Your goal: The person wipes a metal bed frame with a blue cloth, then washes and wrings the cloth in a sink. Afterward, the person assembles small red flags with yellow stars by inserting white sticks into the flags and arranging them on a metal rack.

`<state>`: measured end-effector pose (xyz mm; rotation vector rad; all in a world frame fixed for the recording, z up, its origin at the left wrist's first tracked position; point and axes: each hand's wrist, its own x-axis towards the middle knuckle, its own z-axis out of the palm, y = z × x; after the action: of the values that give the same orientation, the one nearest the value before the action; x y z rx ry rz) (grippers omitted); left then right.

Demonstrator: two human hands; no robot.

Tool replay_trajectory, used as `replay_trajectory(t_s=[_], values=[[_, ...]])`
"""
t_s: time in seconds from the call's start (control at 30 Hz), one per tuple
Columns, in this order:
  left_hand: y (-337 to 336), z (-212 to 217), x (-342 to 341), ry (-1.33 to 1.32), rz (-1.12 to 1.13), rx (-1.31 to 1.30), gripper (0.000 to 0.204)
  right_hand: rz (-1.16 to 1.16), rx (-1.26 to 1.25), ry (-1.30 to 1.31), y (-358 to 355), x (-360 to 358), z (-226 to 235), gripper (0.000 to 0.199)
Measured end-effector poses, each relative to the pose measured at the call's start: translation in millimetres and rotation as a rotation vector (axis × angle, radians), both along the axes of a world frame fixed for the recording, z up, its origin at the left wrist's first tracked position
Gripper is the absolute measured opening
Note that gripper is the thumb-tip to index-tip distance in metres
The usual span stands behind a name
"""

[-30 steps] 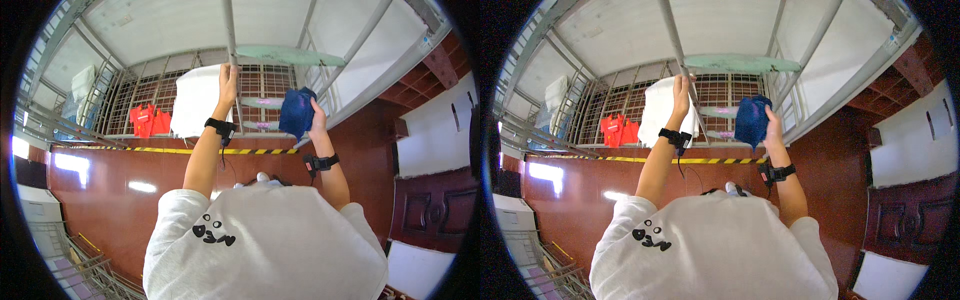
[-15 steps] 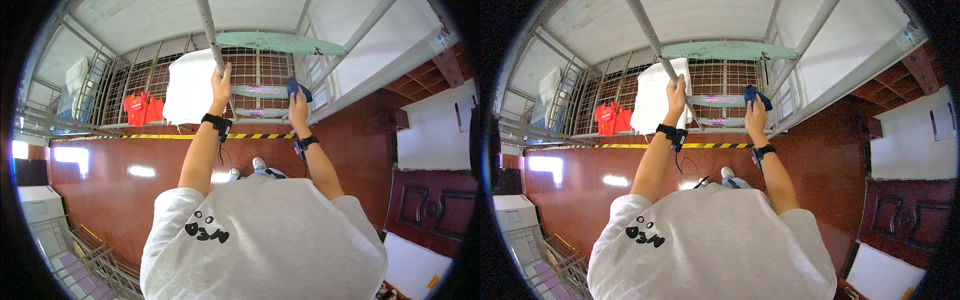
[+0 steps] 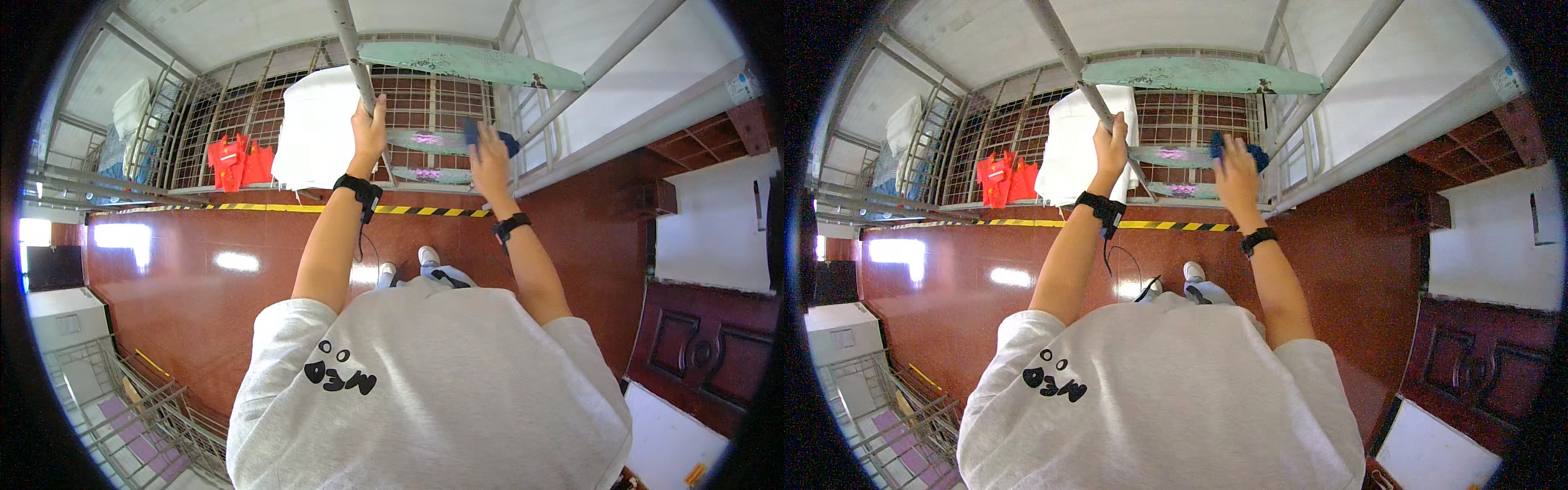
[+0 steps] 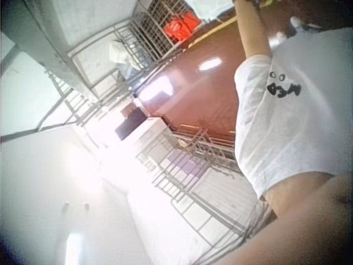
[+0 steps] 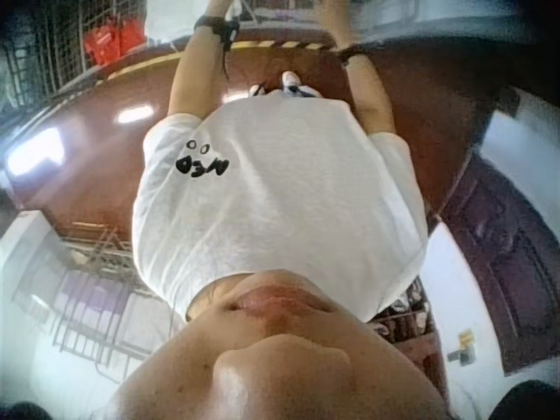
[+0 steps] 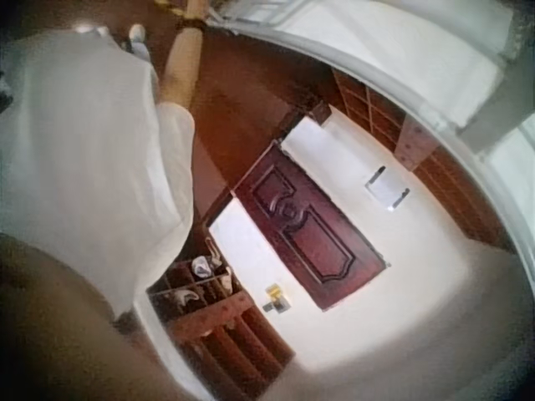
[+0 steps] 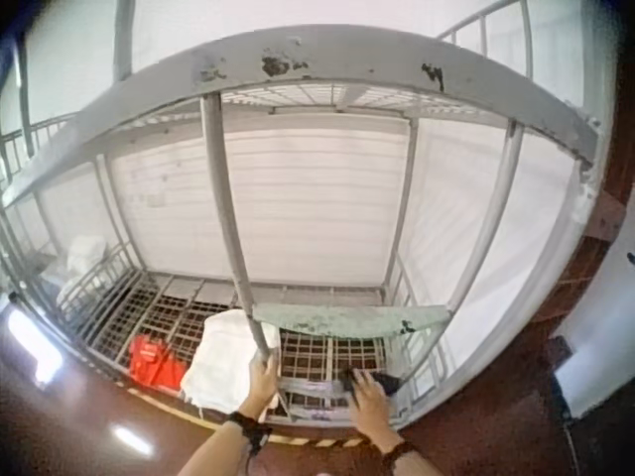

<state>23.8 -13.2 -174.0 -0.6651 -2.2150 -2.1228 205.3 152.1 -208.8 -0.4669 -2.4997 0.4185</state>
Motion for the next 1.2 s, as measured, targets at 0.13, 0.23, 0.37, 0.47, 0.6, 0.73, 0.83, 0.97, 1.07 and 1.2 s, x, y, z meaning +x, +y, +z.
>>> replay_trajectory(t_s=[0.13, 0.23, 0.37, 0.47, 0.6, 0.73, 0.83, 0.97, 1.07, 1.2], values=[[1, -3, 0, 0.007, 0.005, 0.045, 0.029, -0.137, -0.011, -0.076, 24, 12, -25, 0.039], [0, -5, 1, -0.006, 0.032, 0.017, 0.029, -0.095, -0.028, -0.062, -3, 3, -17, 0.04], [3, -5, 0, 0.005, 0.01, -0.031, 0.029, 0.094, -0.045, 0.023, -57, -30, -9, 0.039], [0, -2, -4, 0.03, -0.078, -0.019, 0.027, 0.197, -0.097, -0.049, -74, -50, -6, 0.038], [-10, -1, -9, 0.016, -0.173, -0.073, 0.026, 0.28, -0.105, -0.181, -45, -29, 12, 0.043], [-11, 0, -9, -0.003, -0.197, -0.024, 0.023, 0.032, -0.123, -0.162, 5, 2, -1, 0.038], [-10, -5, -7, 0.001, -0.173, 0.009, 0.022, 0.028, -0.057, -0.171, 5, 8, 6, 0.032], [-6, -6, -4, -0.015, -0.191, 0.024, 0.02, 0.149, -0.019, -0.201, -35, -29, 4, 0.033], [-11, -2, -8, -0.008, -0.248, 0.0, 0.025, 0.257, -0.015, -0.127, -69, -62, 0, 0.035], [-16, 8, -7, -0.033, -0.291, -0.017, 0.027, 0.416, 0.079, -0.118, -75, -69, 3, 0.039]])
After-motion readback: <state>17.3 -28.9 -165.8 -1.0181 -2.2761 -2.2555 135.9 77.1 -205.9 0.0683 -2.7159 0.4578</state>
